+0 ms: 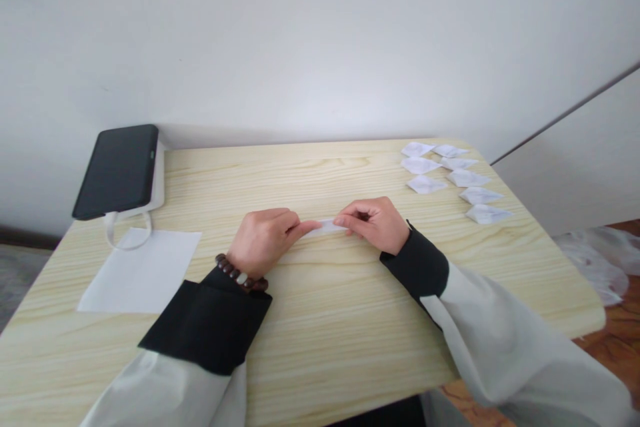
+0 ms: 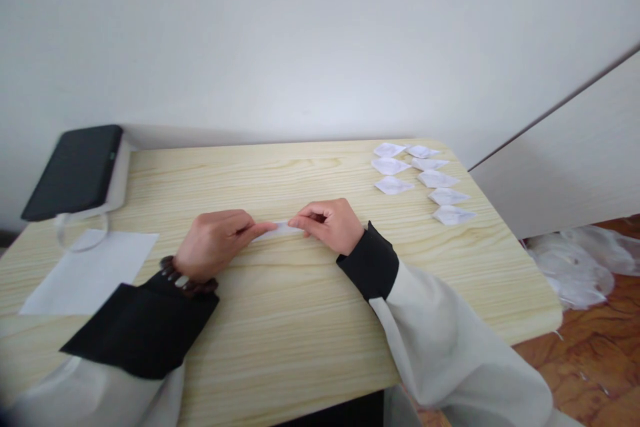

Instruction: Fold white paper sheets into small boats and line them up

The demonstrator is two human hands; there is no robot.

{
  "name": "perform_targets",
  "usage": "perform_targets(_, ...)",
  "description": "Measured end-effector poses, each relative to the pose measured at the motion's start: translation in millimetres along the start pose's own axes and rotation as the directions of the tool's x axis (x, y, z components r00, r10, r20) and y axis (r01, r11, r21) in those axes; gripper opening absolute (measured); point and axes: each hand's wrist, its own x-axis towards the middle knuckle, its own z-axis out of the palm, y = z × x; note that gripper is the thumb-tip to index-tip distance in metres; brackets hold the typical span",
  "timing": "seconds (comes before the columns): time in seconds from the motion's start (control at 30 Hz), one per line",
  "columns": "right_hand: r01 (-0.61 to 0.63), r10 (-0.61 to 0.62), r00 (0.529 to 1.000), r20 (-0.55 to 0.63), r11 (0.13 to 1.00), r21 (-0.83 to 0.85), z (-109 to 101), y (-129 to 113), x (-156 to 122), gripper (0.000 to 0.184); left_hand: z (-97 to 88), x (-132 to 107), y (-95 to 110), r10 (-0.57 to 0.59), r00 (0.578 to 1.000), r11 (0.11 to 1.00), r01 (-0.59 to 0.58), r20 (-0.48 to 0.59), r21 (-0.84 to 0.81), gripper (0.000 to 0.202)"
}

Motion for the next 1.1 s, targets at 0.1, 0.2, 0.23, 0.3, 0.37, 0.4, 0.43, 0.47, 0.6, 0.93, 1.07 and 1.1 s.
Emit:
perform_targets(0.1, -0.093, 0.089, 0.996, 0.029, 0.986, 0.135, -9, 5, 0, 0.028, -8.7, -1, -11, -0.097, 0.994, 0.995, 0.098, -0.044, 0.017, 0.052)
perform_targets(0.2, -0.095, 0.092, 0.995, 0.03, 0.988, 0.118, -11, 6, 0, 0.029, -14.7, -2, -15, -0.182, 0.982, 0.981, 0.177, -0.055, -0.082, 0.047)
perform_targets(0.23, -0.09, 0.087, 0.996, 0.03, 0.991, 0.103, -10, 6, 0, 0.028, -15.1, -1, -14, -0.169, 0.985, 0.982, 0.165, -0.034, -0.097, 0.047)
perform_targets(0.3, -0.08, 0.078, 0.997, 0.028, 0.994, 0.081, -7, 5, 0, 0.028, -14.1, 0, -10, -0.12, 0.992, 0.986, 0.122, 0.026, -0.116, 0.047)
perform_targets(0.37, -0.066, 0.065, 0.998, 0.02, 0.996, 0.067, -5, 4, 0, 0.028, -12.2, 2, -6, -0.078, 0.995, 0.986, 0.087, 0.067, -0.145, 0.046)
perform_targets(0.4, -0.057, 0.056, 0.998, 0.017, 0.997, 0.058, -4, 3, -1, 0.028, -11.4, 2, -4, -0.063, 0.995, 0.984, 0.074, 0.073, -0.164, 0.045)
perform_targets(0.43, -0.046, 0.046, 0.999, 0.015, 0.998, 0.045, -3, 2, -1, 0.027, -10.8, 2, -3, -0.048, 0.996, 0.981, 0.062, 0.077, -0.184, 0.044)
perform_targets(0.47, -0.034, 0.034, 0.999, 0.013, 0.999, 0.03, -2, 1, -1, 0.026, -10.2, 2, -3, -0.033, 0.996, 0.977, 0.049, 0.079, -0.206, 0.042)
perform_targets(0.6, 0.011, -0.011, 1.0, 0.011, 1.0, -0.027, -1, -3, -1, 0.023, -7.6, 2, 0, 0.008, 0.994, 0.954, 0.025, 0.111, -0.297, 0.032)
perform_targets(0.93, -0.067, 0.057, 0.996, 0.063, 0.984, 0.166, 2, 3, 0, 0.02, -5.3, 2, 4, -0.036, 0.998, 0.921, 0.056, 0.058, -0.386, 0.028)
perform_targets(1.07, -0.077, 0.066, 0.996, 0.068, 0.982, 0.172, 2, 2, -2, 0.02, -2.4, 2, 4, 0.09, 0.994, 0.891, -0.055, 0.056, -0.451, 0.028)
perform_targets(1.1, -0.066, 0.056, 0.996, 0.065, 0.983, 0.171, 2, 2, -2, 0.021, -2.1, 2, 4, 0.091, 0.994, 0.897, -0.058, 0.054, -0.439, 0.022)
